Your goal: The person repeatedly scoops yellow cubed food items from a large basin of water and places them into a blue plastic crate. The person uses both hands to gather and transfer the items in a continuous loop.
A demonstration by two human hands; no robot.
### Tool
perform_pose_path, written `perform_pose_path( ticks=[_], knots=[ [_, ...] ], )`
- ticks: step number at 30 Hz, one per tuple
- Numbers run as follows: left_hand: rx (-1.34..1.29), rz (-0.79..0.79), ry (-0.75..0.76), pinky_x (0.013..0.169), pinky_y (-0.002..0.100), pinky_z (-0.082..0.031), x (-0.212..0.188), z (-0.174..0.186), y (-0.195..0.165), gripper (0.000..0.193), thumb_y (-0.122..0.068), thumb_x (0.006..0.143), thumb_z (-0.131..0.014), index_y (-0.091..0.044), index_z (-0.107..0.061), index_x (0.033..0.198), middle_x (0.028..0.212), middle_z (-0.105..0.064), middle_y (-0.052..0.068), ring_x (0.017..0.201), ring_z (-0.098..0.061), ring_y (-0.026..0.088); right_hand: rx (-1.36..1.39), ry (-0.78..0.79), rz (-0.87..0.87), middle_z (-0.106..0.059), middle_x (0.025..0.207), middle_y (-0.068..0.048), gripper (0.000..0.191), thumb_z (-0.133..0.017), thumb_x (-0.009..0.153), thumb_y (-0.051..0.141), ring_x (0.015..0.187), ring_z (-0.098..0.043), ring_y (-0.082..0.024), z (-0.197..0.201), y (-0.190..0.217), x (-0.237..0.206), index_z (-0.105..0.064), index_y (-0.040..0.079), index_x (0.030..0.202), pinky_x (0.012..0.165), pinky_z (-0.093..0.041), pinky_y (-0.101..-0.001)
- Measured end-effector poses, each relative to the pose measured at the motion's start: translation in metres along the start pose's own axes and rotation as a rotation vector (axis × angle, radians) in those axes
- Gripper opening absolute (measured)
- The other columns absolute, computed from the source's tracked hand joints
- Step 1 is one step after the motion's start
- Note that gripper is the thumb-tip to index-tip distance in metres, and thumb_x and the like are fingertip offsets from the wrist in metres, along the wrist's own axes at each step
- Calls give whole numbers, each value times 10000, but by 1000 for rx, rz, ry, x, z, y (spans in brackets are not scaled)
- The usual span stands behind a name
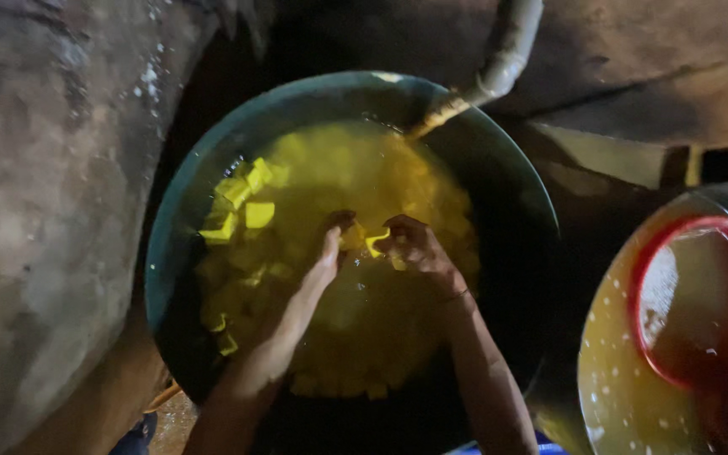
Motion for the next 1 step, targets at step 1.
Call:
perform_pose_path(
  ticks=[1],
  knots=[
    [4, 7, 10, 1242, 618, -11, -1, -18, 1, 979, -833, 878, -273, -253, -185, 1662, 1738, -76, 85, 1598, 3, 302, -127, -54, -49, -783, 968, -136, 376, -763, 928, 267, 708, -742, -176, -4, 8, -9, -678, 29, 1206, 561, -608, -293]
  ],
)
Point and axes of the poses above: each hand's wrist, its own x-axis towards the middle knuckle, its own z-axis out of the back of the hand, y = z × x, the point moved 7 cm from there along x, towards the middle knuckle
